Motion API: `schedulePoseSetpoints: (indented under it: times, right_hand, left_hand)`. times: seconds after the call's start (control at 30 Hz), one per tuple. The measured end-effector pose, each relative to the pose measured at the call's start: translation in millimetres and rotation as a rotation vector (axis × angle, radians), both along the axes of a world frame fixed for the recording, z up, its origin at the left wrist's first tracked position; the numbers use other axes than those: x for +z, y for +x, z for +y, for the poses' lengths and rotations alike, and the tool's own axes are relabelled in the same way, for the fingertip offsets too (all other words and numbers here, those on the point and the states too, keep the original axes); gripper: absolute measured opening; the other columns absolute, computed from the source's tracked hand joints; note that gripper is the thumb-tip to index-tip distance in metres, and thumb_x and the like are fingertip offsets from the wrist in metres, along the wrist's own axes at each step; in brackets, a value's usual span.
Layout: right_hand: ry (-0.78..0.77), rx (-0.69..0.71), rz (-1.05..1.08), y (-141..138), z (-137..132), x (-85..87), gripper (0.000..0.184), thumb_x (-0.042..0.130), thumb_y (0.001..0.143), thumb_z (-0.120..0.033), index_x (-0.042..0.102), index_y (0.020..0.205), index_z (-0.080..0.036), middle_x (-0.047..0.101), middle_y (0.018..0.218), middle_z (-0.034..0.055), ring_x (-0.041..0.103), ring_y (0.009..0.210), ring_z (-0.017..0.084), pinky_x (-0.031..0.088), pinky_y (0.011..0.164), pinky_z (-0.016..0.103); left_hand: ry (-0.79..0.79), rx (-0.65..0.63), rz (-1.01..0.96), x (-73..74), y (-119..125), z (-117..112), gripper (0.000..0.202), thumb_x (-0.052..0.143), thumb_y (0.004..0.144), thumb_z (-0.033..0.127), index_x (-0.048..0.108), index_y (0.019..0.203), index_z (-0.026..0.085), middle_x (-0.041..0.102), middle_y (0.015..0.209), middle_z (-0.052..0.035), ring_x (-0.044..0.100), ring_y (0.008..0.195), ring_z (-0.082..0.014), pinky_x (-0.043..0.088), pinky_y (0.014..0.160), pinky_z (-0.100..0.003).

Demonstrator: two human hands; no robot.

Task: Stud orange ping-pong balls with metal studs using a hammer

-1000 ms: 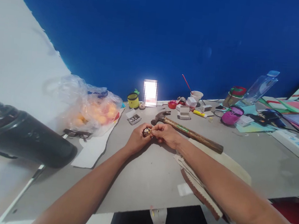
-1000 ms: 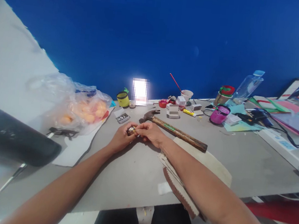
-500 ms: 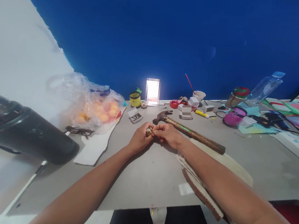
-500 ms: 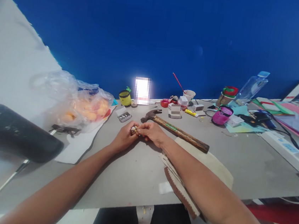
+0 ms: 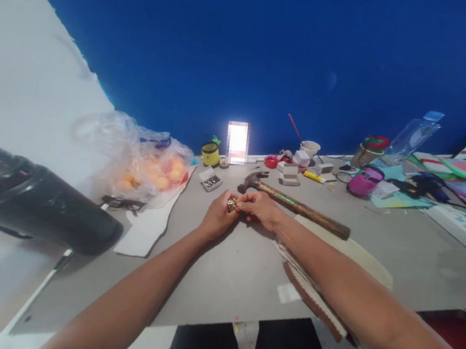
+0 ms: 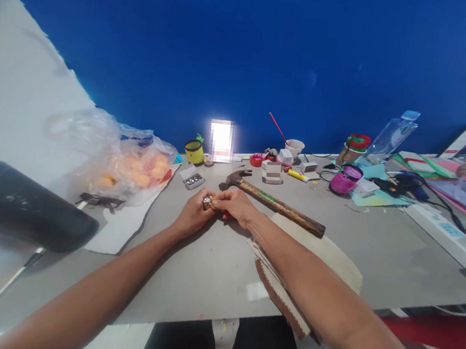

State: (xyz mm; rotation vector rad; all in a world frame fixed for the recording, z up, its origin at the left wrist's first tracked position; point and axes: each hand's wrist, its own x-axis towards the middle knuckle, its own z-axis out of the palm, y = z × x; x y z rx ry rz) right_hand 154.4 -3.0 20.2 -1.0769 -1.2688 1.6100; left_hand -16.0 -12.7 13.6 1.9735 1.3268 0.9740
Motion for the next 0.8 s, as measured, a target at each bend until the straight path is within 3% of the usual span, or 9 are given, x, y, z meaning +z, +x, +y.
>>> schedulePoseSetpoints:
  times: [0.33, 0.63, 0.8]
  right_hand:
    - [-0.097, 0.036, 0.041, -0.1, 3.3, 1.1, 0.023, 0.088, 0.063, -0.022, 0.067, 0.068, -0.015, 0.067, 0.063, 0.0019, 0.059, 0.048, 0.009, 0.057, 0.045, 0.023]
    - [-0.146, 0.011, 0.036, -5.2, 2.5, 7.4, 0.021, 0.086, 0.065, -0.015, 0.065, 0.064, -0.015, 0.067, 0.060, 0.0029, 0.061, 0.047, 0.011, 0.057, 0.043, 0.021]
    - [-0.117, 0.023, 0.043, -3.1, 2.1, 5.0, 0.020, 0.086, 0.064, -0.019, 0.066, 0.066, -0.016, 0.066, 0.059, 0.0013, 0.060, 0.049, 0.011, 0.059, 0.044, 0.023]
  left_hand:
    - [-0.001, 0.024, 0.042, 5.1, 2.3, -2.7, 0.019, 0.068, 0.082, 0.037, 0.058, 0.089, 0.022, 0.066, 0.079, 0.0016, 0.058, 0.071, -0.0170, 0.041, 0.066, -0.029]
    - [0.059, 0.130, 0.086, -2.1, 7.4, -3.9, 0.014, 0.066, 0.083, 0.028, 0.056, 0.090, 0.022, 0.067, 0.084, -0.0008, 0.061, 0.078, -0.0195, 0.042, 0.070, -0.031]
    - [0.072, 0.145, 0.076, -4.6, 7.8, -4.5, 0.016, 0.066, 0.085, 0.034, 0.056, 0.090, 0.022, 0.067, 0.084, -0.0008, 0.061, 0.077, -0.0197, 0.042, 0.069, -0.031]
